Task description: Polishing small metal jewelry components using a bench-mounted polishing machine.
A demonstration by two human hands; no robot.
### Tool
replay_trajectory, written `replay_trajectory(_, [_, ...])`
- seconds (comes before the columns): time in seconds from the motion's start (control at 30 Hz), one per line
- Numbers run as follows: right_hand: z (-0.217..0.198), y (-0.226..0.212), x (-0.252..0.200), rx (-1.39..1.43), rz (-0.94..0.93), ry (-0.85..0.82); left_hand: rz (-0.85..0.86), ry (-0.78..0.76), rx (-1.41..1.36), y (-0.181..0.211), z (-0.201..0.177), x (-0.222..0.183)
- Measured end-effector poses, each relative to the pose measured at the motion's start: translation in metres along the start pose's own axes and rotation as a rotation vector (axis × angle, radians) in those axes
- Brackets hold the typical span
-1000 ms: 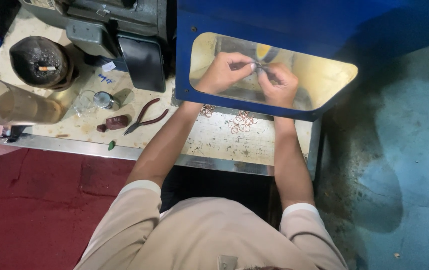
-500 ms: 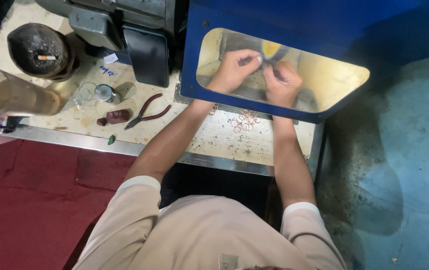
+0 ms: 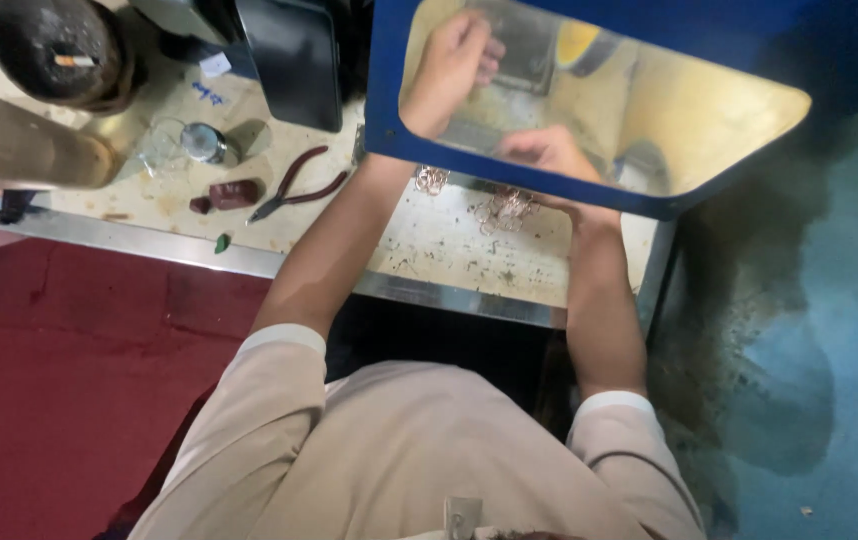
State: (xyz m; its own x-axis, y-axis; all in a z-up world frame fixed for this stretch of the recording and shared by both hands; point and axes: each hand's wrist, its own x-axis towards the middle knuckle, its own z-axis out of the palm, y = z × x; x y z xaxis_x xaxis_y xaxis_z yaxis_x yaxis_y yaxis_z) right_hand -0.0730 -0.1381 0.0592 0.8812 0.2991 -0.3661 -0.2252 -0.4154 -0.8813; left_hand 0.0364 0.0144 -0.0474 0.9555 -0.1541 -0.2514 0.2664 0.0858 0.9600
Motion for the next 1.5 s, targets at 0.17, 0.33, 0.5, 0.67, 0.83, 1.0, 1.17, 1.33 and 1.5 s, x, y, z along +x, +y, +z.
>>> replay_trajectory(0.17, [0.031, 0.04, 0.012, 0.192, -0.155, -0.437, 0.198, -0.07, 0.071, 0.001, -0.002, -0.008])
replay_trajectory(0.33, [0.03, 0.021, 0.006, 0.105, -0.146, -0.442, 0.185, -0.082, 0.057, 0.008, -0.001, -0.01])
replay_trajectory(0.5, [0.025, 0.016, 0.004, 0.035, -0.205, -0.416, 0.14, -0.058, 0.11, 0.014, 0.004, -0.014])
replay_trajectory(0.67, [0.021, 0.01, 0.001, -0.021, -0.203, -0.394, 0.136, -0.085, 0.106, 0.01, 0.004, -0.013])
replay_trajectory(0.83, [0.003, 0.004, -0.002, -0.035, -0.063, -0.082, 0.264, -0.211, 0.12, 0.013, 0.001, -0.013])
replay_trajectory(1.0, [-0.024, 0.055, 0.022, 0.091, -0.286, 0.475, 0.438, -0.414, 0.225, 0.041, 0.007, -0.031])
replay_trajectory(1.17, [-0.026, 0.041, 0.014, 0.149, -0.427, 0.527, 0.52, -0.475, 0.238, 0.054, 0.009, -0.045])
replay_trajectory(1.33, [-0.027, 0.043, 0.012, 0.085, -0.458, 0.558, 0.54, -0.411, 0.272, 0.061, 0.013, -0.053])
replay_trajectory(1.5, [-0.028, 0.039, 0.008, 0.14, -0.404, 0.577, 0.541, -0.351, 0.273, 0.063, 0.019, -0.058])
